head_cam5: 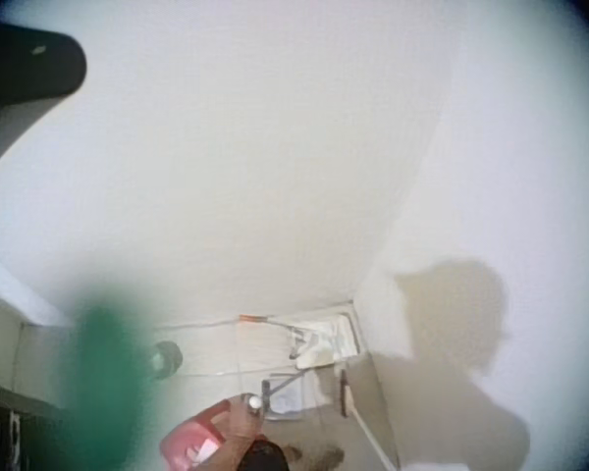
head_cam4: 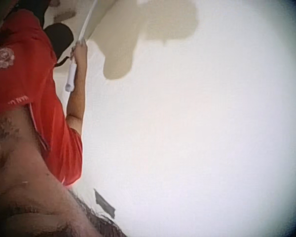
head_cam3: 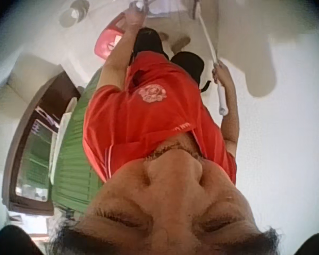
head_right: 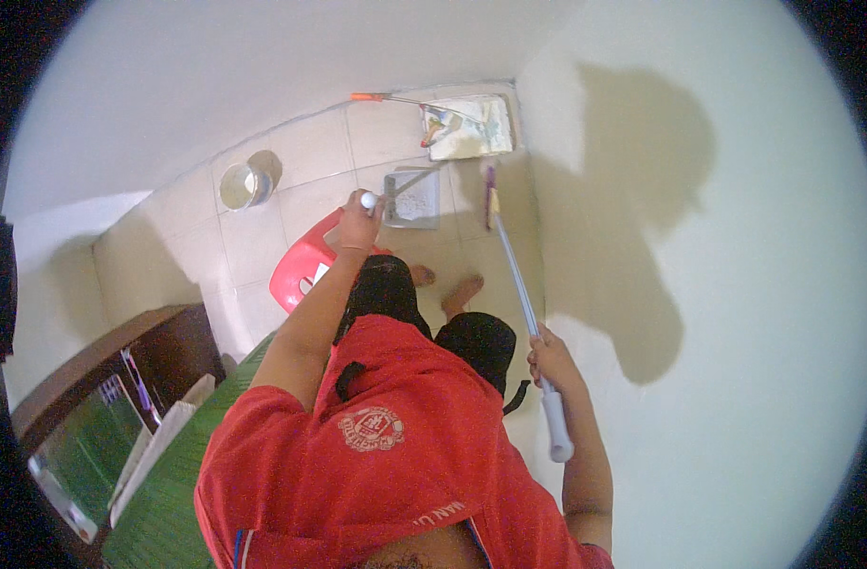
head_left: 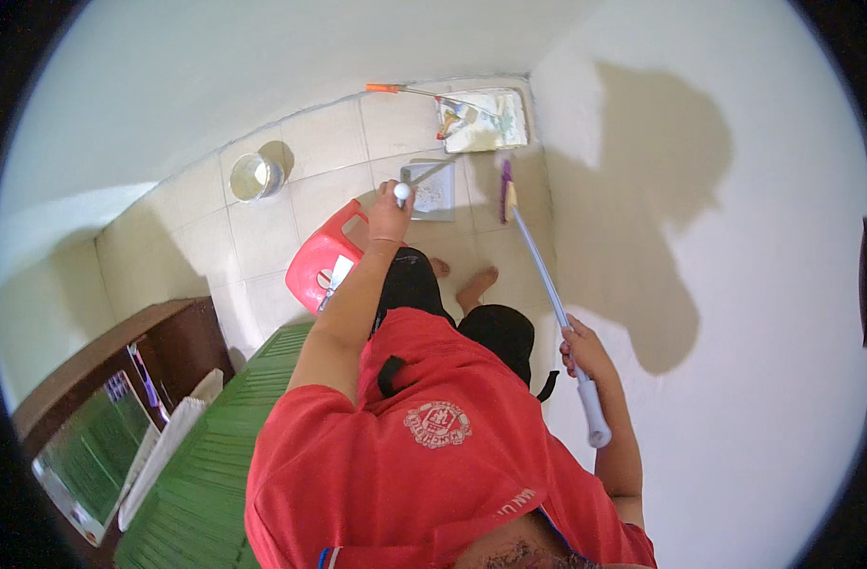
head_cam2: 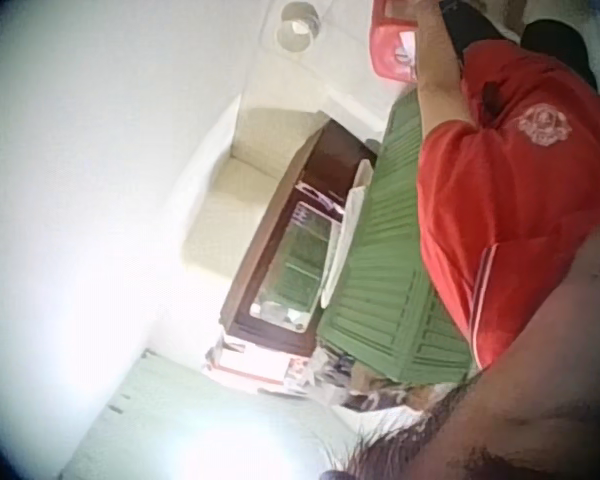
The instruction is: The person uses a scraper on a stool, then sweeps the floor with a broom and collects the debris into a dustpan.
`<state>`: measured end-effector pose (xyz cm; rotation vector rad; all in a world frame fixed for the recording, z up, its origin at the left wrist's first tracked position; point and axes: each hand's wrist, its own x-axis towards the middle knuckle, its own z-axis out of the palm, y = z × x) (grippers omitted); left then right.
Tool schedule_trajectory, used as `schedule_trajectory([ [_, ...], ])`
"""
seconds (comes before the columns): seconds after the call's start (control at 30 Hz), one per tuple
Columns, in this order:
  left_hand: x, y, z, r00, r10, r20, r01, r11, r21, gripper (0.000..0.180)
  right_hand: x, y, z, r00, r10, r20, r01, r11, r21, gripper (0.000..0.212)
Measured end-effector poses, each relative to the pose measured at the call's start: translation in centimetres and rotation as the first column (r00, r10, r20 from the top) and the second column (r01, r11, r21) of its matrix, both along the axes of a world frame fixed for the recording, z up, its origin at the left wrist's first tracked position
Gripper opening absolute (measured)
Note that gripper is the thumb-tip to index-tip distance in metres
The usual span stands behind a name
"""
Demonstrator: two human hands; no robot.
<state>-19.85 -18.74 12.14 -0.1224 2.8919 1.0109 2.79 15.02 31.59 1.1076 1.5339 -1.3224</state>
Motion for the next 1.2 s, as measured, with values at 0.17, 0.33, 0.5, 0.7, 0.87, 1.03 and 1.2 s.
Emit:
schedule_trajectory([
  [0.17,0.4,3.7,0.4,0.999,0.038,0.012,-0.039,0.998,0.042,0.034,-2.3,0.3,-5.9,0.991,0.128,-0.040,-0.130,0.990,-0.061,0.052],
  [0.33,1.8,6.0,-2.0,0.993,0.121,-0.019,-0.118,0.986,0.121,0.037,-4.0,5.3,-1.9,0.987,0.154,-0.044,-0.160,0.962,-0.223,0.047],
  [0.5,2.3,9.5,-0.6,0.996,0.083,-0.036,-0.078,0.990,0.120,0.034,-4.6,11.0,6.0,0.976,0.212,-0.054,-0.218,0.957,-0.192,0.056],
  [0.7,3.3,11.4,2.0,0.997,0.075,0.008,-0.076,0.994,0.077,0.032,-8.2,14.5,7.4,0.986,0.168,-0.016,-0.166,0.952,-0.258,0.063],
  [0.87,4.8,11.2,1.4,0.994,0.106,0.024,-0.108,0.985,0.132,0.033,-10.3,16.9,5.2,0.999,0.044,-0.028,-0.051,0.945,-0.323,0.062],
  [1.03,6.0,12.2,1.1,0.994,0.100,0.031,-0.104,0.973,0.206,0.034,-12.9,19.7,2.7,0.992,-0.129,0.014,0.123,0.904,-0.409,0.054],
  [1.2,5.8,16.2,-1.6,0.994,0.102,-0.043,-0.088,0.964,0.252,0.031,-15.2,22.9,0.6,0.897,-0.428,0.110,0.409,0.709,-0.575,0.049],
])
